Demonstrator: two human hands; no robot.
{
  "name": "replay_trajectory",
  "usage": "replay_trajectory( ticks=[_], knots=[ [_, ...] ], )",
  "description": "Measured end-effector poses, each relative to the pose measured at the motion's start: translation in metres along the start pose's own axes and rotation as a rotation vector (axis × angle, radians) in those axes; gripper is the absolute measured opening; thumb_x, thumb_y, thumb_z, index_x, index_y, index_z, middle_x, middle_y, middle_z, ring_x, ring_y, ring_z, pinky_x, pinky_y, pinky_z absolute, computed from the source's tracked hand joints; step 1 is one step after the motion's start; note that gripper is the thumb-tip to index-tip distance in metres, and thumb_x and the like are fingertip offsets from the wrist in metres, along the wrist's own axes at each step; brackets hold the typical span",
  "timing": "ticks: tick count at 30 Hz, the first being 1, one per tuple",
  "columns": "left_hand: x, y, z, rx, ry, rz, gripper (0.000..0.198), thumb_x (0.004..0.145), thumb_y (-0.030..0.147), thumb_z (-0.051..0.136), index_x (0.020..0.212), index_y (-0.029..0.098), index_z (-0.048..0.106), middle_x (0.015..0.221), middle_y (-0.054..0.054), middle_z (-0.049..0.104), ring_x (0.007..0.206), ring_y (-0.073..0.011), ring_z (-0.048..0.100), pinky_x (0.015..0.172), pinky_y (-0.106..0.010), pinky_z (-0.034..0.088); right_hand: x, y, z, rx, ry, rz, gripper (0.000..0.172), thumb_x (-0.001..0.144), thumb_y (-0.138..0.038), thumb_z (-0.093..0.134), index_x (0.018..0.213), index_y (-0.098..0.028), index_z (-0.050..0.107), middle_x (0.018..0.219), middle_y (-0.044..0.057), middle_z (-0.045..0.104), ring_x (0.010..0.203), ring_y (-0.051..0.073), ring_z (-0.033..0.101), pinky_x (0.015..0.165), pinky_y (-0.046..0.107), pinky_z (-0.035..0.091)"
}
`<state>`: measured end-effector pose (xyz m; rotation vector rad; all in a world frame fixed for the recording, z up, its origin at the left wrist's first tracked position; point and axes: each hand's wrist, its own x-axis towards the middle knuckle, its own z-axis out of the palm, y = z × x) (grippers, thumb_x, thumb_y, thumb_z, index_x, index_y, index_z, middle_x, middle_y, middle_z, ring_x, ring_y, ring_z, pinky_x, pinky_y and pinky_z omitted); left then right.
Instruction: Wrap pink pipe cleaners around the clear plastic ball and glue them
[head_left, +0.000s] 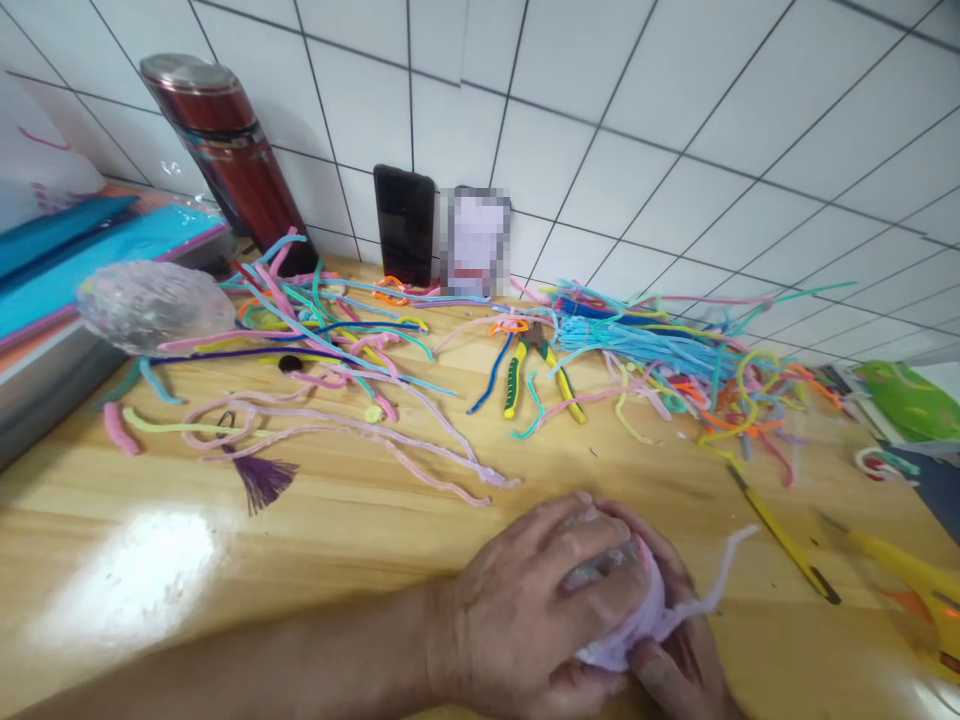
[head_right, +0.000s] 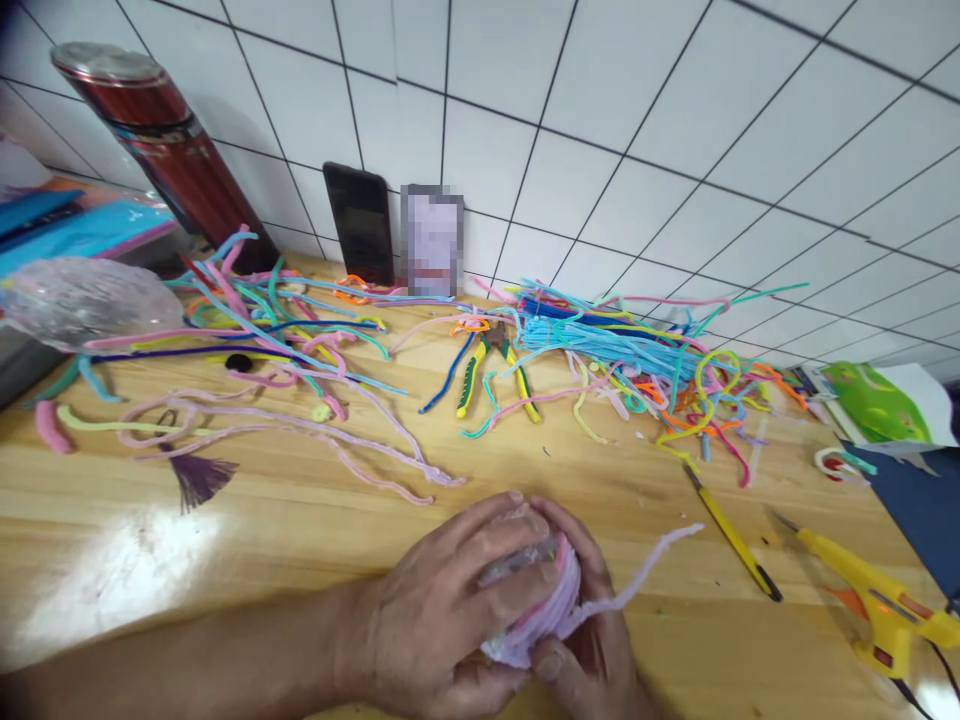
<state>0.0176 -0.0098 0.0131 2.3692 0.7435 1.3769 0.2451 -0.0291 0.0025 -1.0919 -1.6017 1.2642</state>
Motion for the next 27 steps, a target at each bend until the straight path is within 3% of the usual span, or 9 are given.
replay_trajectory(
  ticks=[13, 20, 27],
  knots=[
    [-0.006, -0.004, 0.004, -0.024, -0.076, 0.01, 0.087, 0.093, 0.034, 0.065, 0.167, 0.017, 0.024, 0.15, -0.023, 0.061, 0.145, -0.0373, 0.06, 0.126, -0.062, 0.049, 0.009, -0.006, 0.008, 0.095, -0.03, -0.053, 0.074, 0.093, -0.064, 0.076, 0.159, -0.038, 0.055, 0.158, 0.013, 0.066, 0.141, 0.04, 0.069, 0.108, 0.052, 0.066],
    [-0.006, -0.006, 0.003, 0.012, -0.032, 0.057, 0.089, 0.091, 0.034, 0.069, 0.168, 0.015, 0.028, 0.151, -0.024, 0.058, 0.147, -0.0369, 0.057, 0.125, -0.06, 0.051, 0.006, 0.015, 0.011, 0.069, 0.031, -0.057, 0.079, 0.093, -0.069, 0.072, 0.159, -0.031, 0.052, 0.161, 0.016, 0.063, 0.144, 0.04, 0.065, 0.111, 0.056, 0.062],
    [-0.007, -0.008, 0.002, 0.046, -0.027, 0.095, 0.079, 0.095, 0.035, 0.069, 0.162, 0.01, 0.037, 0.152, -0.028, 0.058, 0.15, -0.0365, 0.055, 0.126, -0.061, 0.05, 0.012, 0.004, 0.006, 0.025, -0.033, -0.02, 0.08, 0.092, -0.066, 0.075, 0.158, -0.03, 0.051, 0.159, 0.017, 0.063, 0.142, 0.038, 0.065, 0.113, 0.055, 0.06]
  ],
)
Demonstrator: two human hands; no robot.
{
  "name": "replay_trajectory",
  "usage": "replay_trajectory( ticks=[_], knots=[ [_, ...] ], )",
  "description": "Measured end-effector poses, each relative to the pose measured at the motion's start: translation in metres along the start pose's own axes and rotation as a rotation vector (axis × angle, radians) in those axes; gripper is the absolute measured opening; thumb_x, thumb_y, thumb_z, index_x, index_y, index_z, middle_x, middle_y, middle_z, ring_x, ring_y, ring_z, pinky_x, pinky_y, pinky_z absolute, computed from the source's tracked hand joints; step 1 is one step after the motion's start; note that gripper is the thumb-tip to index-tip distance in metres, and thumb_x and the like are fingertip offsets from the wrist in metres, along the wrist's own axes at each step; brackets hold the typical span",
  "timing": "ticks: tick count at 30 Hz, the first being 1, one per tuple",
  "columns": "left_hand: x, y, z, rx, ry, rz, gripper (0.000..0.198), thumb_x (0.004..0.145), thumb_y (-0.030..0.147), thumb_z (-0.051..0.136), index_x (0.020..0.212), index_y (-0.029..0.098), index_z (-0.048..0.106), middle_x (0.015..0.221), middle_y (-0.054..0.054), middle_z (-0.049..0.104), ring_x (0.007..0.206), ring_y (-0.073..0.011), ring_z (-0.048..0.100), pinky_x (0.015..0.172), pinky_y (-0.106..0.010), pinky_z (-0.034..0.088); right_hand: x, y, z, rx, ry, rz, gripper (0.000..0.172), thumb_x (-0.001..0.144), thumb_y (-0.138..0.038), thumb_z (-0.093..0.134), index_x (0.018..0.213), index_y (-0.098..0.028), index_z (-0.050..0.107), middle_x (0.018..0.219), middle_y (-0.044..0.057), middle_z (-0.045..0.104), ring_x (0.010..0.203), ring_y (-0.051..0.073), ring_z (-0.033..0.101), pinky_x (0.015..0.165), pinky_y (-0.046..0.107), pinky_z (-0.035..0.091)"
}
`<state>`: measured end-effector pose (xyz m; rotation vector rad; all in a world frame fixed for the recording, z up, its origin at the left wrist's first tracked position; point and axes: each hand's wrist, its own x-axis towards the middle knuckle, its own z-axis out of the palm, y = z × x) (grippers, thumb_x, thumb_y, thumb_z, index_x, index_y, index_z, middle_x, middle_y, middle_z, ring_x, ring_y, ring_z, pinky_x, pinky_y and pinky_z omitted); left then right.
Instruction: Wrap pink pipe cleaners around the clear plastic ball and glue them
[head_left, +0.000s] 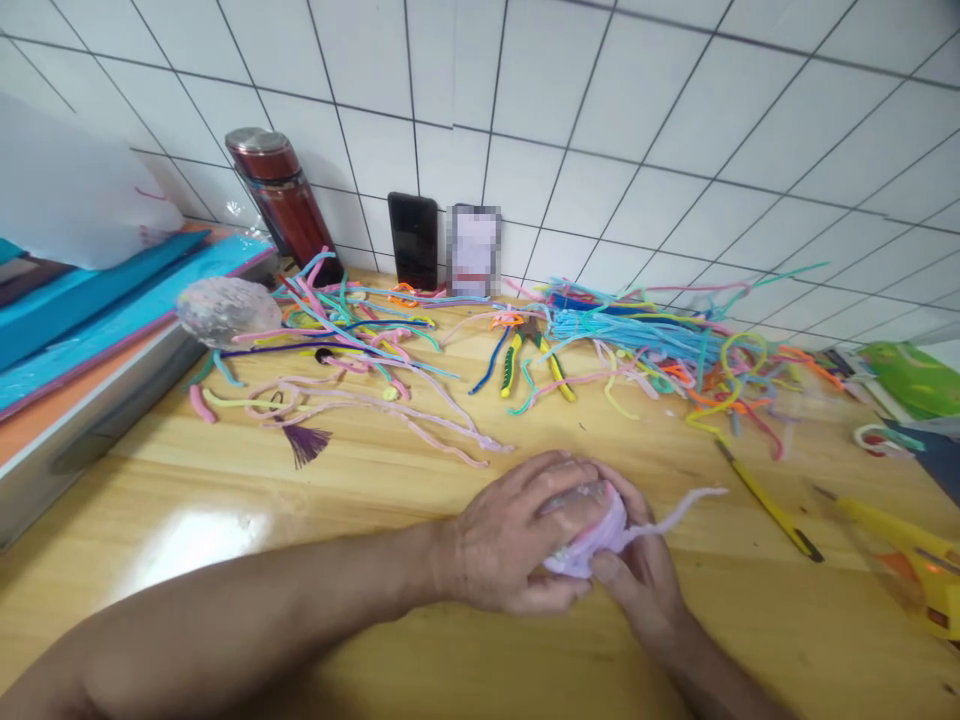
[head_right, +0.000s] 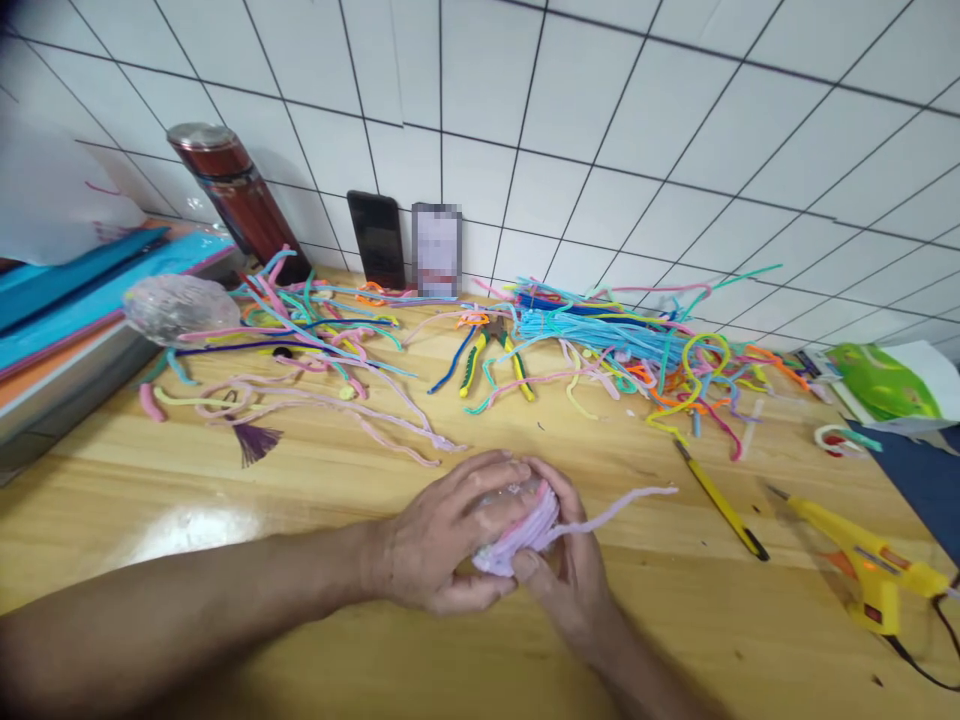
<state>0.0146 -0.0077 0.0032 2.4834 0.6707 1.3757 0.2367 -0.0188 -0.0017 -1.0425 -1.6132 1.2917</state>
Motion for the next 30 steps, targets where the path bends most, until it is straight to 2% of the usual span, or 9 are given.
replay_trajectory(
  ticks=[3, 9, 14, 17, 25, 30],
  knots=[
    [-0.001, -0.001, 0.001, 0.001, 0.013, -0.003, 0.073, 0.097, 0.038, 0.068, 0.159, 0.011, 0.041, 0.151, -0.027, 0.058, 0.148, -0.0358, 0.057, 0.124, -0.06, 0.051, 0.001, 0.0, 0.0, -0.021, 0.02, -0.03, 0.079, 0.093, -0.065, 0.074, 0.159, -0.029, 0.051, 0.16, 0.017, 0.061, 0.143, 0.037, 0.063, 0.118, 0.055, 0.055],
    [-0.003, -0.001, 0.0, 0.008, -0.01, -0.043, 0.074, 0.098, 0.036, 0.069, 0.162, 0.015, 0.037, 0.156, -0.026, 0.056, 0.149, -0.0361, 0.055, 0.123, -0.061, 0.052, 0.004, 0.0, 0.003, -0.034, 0.064, -0.058, 0.077, 0.094, -0.065, 0.074, 0.158, -0.027, 0.052, 0.159, 0.015, 0.061, 0.143, 0.036, 0.061, 0.12, 0.056, 0.051],
    [-0.003, -0.001, -0.002, 0.004, -0.04, -0.061, 0.077, 0.097, 0.036, 0.071, 0.162, 0.017, 0.035, 0.157, -0.024, 0.054, 0.151, -0.0364, 0.053, 0.123, -0.061, 0.051, 0.007, -0.009, 0.003, -0.02, 0.153, -0.075, 0.065, 0.095, -0.059, 0.075, 0.152, -0.03, 0.059, 0.16, 0.012, 0.061, 0.148, 0.035, 0.058, 0.125, 0.056, 0.047],
    [-0.003, -0.001, -0.002, 0.01, -0.034, -0.066, 0.076, 0.097, 0.037, 0.07, 0.162, 0.018, 0.035, 0.157, -0.023, 0.054, 0.15, -0.036, 0.054, 0.122, -0.06, 0.051, 0.009, -0.013, 0.002, -0.019, 0.189, -0.06, 0.059, 0.095, -0.058, 0.076, 0.146, -0.03, 0.064, 0.153, 0.012, 0.067, 0.143, 0.033, 0.062, 0.124, 0.053, 0.048],
    [-0.005, -0.003, 0.0, 0.012, -0.016, -0.066, 0.078, 0.098, 0.04, 0.071, 0.163, 0.019, 0.033, 0.159, -0.023, 0.052, 0.15, -0.0367, 0.053, 0.124, -0.058, 0.05, 0.012, -0.016, 0.002, -0.03, 0.158, -0.059, 0.05, 0.098, -0.057, 0.075, 0.141, -0.033, 0.07, 0.142, 0.008, 0.075, 0.131, 0.03, 0.07, 0.111, 0.044, 0.057],
    [-0.003, -0.001, -0.001, 0.03, 0.014, -0.051, 0.073, 0.099, 0.039, 0.069, 0.161, 0.019, 0.036, 0.155, -0.023, 0.056, 0.147, -0.0357, 0.056, 0.124, -0.057, 0.051, 0.014, -0.02, -0.002, -0.104, 0.181, -0.078, 0.048, 0.097, -0.058, 0.075, 0.138, -0.034, 0.073, 0.14, 0.008, 0.075, 0.13, 0.031, 0.07, 0.113, 0.049, 0.055]
  ],
)
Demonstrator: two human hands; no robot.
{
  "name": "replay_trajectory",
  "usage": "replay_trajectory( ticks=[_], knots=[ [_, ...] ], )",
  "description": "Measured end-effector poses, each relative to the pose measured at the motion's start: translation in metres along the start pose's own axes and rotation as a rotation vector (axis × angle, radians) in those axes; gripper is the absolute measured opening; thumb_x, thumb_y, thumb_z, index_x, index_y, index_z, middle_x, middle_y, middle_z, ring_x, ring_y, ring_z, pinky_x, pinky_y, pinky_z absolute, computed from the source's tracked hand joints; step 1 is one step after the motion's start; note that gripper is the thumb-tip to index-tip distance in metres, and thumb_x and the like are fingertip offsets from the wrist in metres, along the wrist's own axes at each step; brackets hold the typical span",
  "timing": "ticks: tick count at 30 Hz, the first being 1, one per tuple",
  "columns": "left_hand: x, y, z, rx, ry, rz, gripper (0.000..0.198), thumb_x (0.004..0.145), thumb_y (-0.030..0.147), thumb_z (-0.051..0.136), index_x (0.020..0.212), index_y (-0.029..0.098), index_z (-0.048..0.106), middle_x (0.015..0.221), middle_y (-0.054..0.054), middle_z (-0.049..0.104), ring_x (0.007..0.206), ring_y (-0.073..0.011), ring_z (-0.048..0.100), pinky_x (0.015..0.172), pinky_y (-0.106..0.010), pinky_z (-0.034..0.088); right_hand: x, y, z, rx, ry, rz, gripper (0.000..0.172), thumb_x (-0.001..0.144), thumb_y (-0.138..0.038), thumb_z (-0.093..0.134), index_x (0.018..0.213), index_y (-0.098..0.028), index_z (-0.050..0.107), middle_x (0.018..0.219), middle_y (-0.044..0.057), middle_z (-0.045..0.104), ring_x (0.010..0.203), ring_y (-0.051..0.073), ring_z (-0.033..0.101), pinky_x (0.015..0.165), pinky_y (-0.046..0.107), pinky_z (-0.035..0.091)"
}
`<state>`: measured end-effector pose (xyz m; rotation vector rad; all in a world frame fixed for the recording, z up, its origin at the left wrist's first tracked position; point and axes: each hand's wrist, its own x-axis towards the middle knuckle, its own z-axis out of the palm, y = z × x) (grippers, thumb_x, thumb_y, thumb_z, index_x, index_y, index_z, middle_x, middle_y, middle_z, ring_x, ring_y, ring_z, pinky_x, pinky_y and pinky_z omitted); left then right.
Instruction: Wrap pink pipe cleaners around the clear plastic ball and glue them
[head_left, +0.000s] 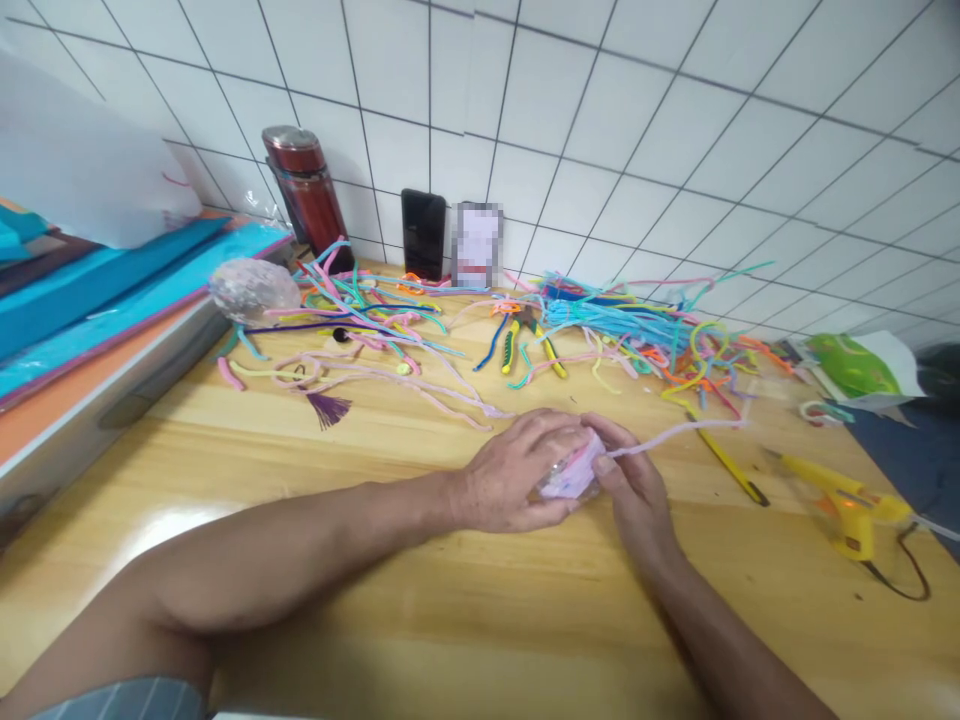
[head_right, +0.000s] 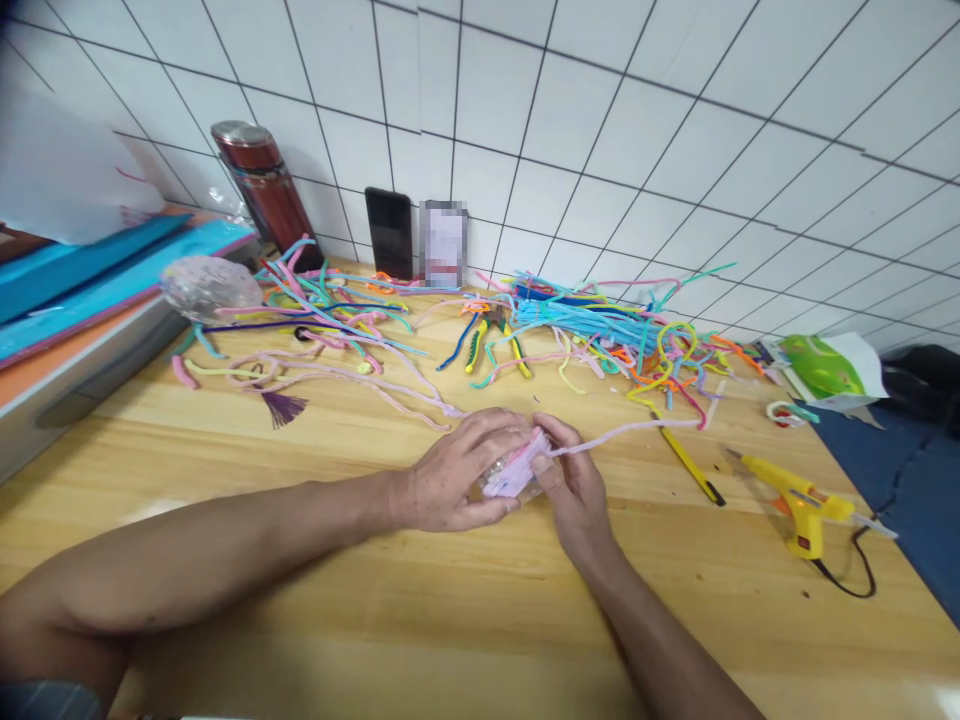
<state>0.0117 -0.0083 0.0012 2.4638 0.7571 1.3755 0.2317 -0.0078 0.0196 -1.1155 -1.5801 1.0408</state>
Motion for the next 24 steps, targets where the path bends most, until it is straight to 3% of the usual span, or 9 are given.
replay_trajectory(
  ticks=[8, 13, 17, 21, 24],
  knots=[
    [0.002, 0.002, -0.001, 0.02, 0.015, -0.013, 0.068, 0.099, 0.039, 0.069, 0.158, 0.02, 0.039, 0.152, -0.021, 0.059, 0.144, -0.0345, 0.058, 0.121, -0.054, 0.054, 0.006, -0.006, -0.005, -0.149, 0.113, 0.003, 0.045, 0.089, -0.063, 0.081, 0.116, -0.027, 0.08, 0.119, 0.01, 0.08, 0.113, 0.032, 0.074, 0.103, 0.05, 0.057],
    [0.002, 0.002, -0.001, 0.008, -0.009, -0.012, 0.071, 0.099, 0.038, 0.07, 0.16, 0.019, 0.037, 0.154, -0.022, 0.057, 0.146, -0.0348, 0.057, 0.124, -0.055, 0.052, 0.006, -0.011, -0.001, -0.147, 0.086, 0.003, 0.046, 0.092, -0.066, 0.076, 0.115, -0.027, 0.081, 0.116, 0.009, 0.082, 0.103, 0.029, 0.076, 0.092, 0.044, 0.06],
    [0.001, 0.001, -0.002, 0.014, -0.024, -0.021, 0.071, 0.1, 0.039, 0.07, 0.16, 0.02, 0.036, 0.155, -0.022, 0.057, 0.147, -0.035, 0.056, 0.123, -0.057, 0.052, 0.007, -0.012, -0.003, -0.169, 0.073, -0.019, 0.045, 0.096, -0.065, 0.072, 0.116, -0.027, 0.081, 0.117, 0.009, 0.083, 0.105, 0.029, 0.076, 0.092, 0.043, 0.06],
    [0.0, 0.0, -0.002, -0.004, -0.051, -0.037, 0.076, 0.098, 0.039, 0.071, 0.162, 0.022, 0.035, 0.157, -0.022, 0.054, 0.149, -0.0364, 0.055, 0.123, -0.058, 0.052, 0.007, -0.013, -0.005, -0.2, 0.102, -0.013, 0.044, 0.095, -0.064, 0.073, 0.116, -0.027, 0.08, 0.118, 0.009, 0.082, 0.108, 0.029, 0.075, 0.095, 0.044, 0.058],
    [-0.001, 0.0, -0.001, -0.016, -0.06, -0.067, 0.077, 0.096, 0.034, 0.072, 0.163, 0.024, 0.035, 0.157, -0.022, 0.053, 0.15, -0.0378, 0.053, 0.122, -0.061, 0.052, 0.007, -0.016, -0.003, -0.179, 0.147, -0.01, 0.042, 0.091, -0.064, 0.078, 0.108, -0.026, 0.08, 0.108, 0.007, 0.081, 0.098, 0.026, 0.074, 0.088, 0.041, 0.057]
  ],
)
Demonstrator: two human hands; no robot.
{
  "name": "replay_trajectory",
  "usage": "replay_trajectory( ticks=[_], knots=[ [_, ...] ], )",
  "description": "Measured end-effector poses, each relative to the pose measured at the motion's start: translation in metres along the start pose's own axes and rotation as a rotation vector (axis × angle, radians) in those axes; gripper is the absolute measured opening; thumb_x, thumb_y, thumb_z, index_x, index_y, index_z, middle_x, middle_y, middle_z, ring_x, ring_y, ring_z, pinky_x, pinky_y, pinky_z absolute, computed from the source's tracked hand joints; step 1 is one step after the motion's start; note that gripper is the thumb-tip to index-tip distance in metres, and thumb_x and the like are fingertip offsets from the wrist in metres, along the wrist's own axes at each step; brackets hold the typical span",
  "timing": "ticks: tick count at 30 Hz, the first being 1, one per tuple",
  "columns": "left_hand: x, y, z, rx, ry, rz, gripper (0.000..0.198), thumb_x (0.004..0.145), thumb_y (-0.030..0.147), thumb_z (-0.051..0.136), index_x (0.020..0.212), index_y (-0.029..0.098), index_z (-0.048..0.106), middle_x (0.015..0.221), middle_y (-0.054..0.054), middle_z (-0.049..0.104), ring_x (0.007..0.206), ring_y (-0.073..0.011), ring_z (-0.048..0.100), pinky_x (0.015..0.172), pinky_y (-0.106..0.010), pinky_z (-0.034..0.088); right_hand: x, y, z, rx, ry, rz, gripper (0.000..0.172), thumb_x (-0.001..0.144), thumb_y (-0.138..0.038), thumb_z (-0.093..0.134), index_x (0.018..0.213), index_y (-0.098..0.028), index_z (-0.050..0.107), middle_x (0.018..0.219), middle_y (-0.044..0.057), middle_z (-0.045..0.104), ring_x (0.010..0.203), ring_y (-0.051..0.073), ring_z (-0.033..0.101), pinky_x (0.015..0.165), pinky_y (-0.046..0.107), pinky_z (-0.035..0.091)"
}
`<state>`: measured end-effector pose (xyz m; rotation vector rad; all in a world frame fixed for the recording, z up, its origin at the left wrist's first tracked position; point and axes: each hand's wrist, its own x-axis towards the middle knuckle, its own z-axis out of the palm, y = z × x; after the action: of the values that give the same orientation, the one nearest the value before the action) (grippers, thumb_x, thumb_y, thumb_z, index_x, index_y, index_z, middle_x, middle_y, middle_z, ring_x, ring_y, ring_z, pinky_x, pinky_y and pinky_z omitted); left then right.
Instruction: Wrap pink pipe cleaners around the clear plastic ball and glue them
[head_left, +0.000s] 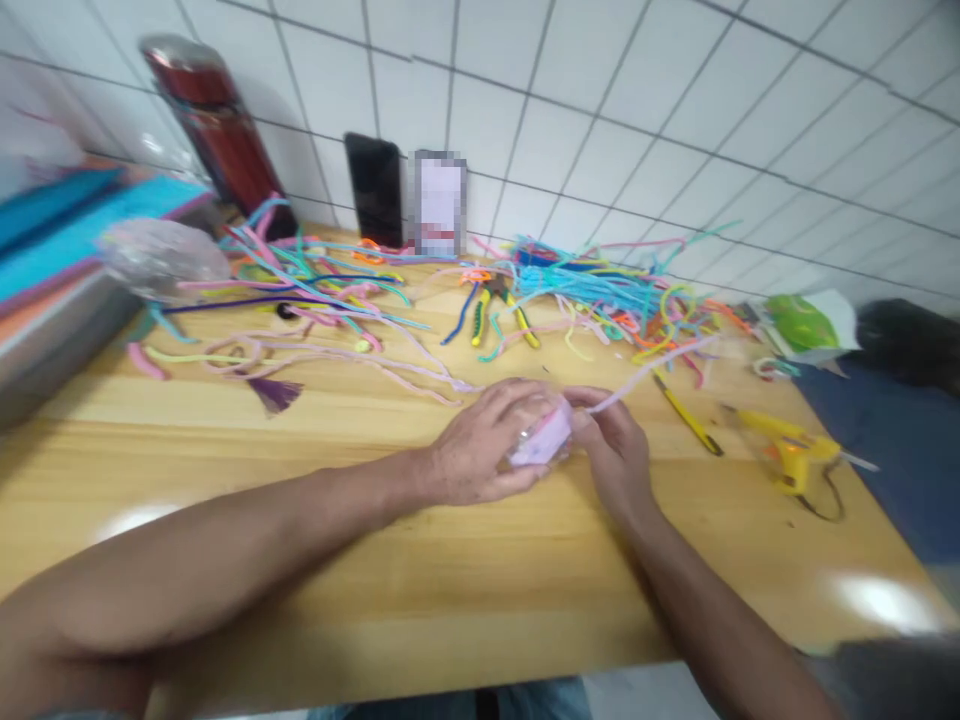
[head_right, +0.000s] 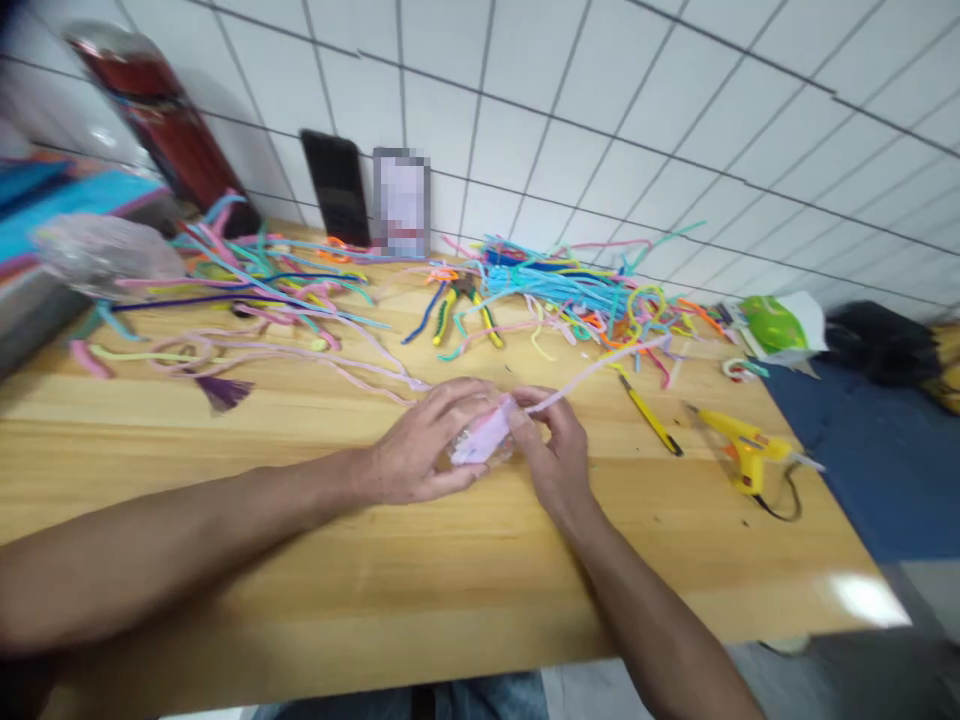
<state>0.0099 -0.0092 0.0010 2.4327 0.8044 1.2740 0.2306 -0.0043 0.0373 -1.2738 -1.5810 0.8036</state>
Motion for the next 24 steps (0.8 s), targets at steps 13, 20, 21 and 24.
replay_trajectory(
  ticks=[13, 20, 21, 24],
  knots=[
    [0.0011, 0.002, -0.0029, 0.0, -0.019, -0.017, 0.074, 0.098, 0.03, 0.07, 0.163, 0.024, 0.036, 0.156, -0.021, 0.054, 0.149, -0.0375, 0.053, 0.121, -0.062, 0.052, 0.0012, -0.0009, 0.001, 0.099, -0.029, 0.025, 0.031, 0.085, -0.051, 0.083, 0.08, -0.025, 0.068, 0.068, -0.004, 0.062, 0.064, 0.015, 0.053, 0.063, 0.03, 0.045],
    [0.0011, 0.0009, -0.0035, -0.007, -0.038, -0.019, 0.076, 0.099, 0.03, 0.068, 0.167, 0.025, 0.032, 0.157, -0.021, 0.053, 0.15, -0.0374, 0.052, 0.123, -0.061, 0.05, -0.0007, -0.0069, 0.003, 0.111, -0.075, 0.048, 0.026, 0.085, -0.048, 0.082, 0.082, -0.025, 0.069, 0.069, -0.003, 0.065, 0.065, 0.016, 0.056, 0.065, 0.032, 0.046],
    [0.0009, 0.0005, -0.0033, -0.009, -0.039, -0.022, 0.077, 0.099, 0.031, 0.068, 0.167, 0.026, 0.032, 0.157, -0.02, 0.053, 0.15, -0.0375, 0.052, 0.123, -0.061, 0.049, -0.0006, -0.0062, 0.0036, 0.115, -0.072, 0.058, 0.027, 0.084, -0.049, 0.082, 0.081, -0.025, 0.069, 0.069, -0.002, 0.066, 0.065, 0.017, 0.057, 0.065, 0.032, 0.047],
    [0.0004, -0.0006, -0.0032, -0.017, -0.048, -0.032, 0.079, 0.099, 0.031, 0.069, 0.168, 0.027, 0.031, 0.158, -0.02, 0.053, 0.152, -0.0376, 0.05, 0.125, -0.061, 0.048, 0.0002, -0.0026, 0.0057, 0.155, -0.065, 0.099, 0.032, 0.083, -0.053, 0.082, 0.08, -0.025, 0.068, 0.071, -0.001, 0.069, 0.066, 0.017, 0.059, 0.065, 0.032, 0.049]
  ],
)
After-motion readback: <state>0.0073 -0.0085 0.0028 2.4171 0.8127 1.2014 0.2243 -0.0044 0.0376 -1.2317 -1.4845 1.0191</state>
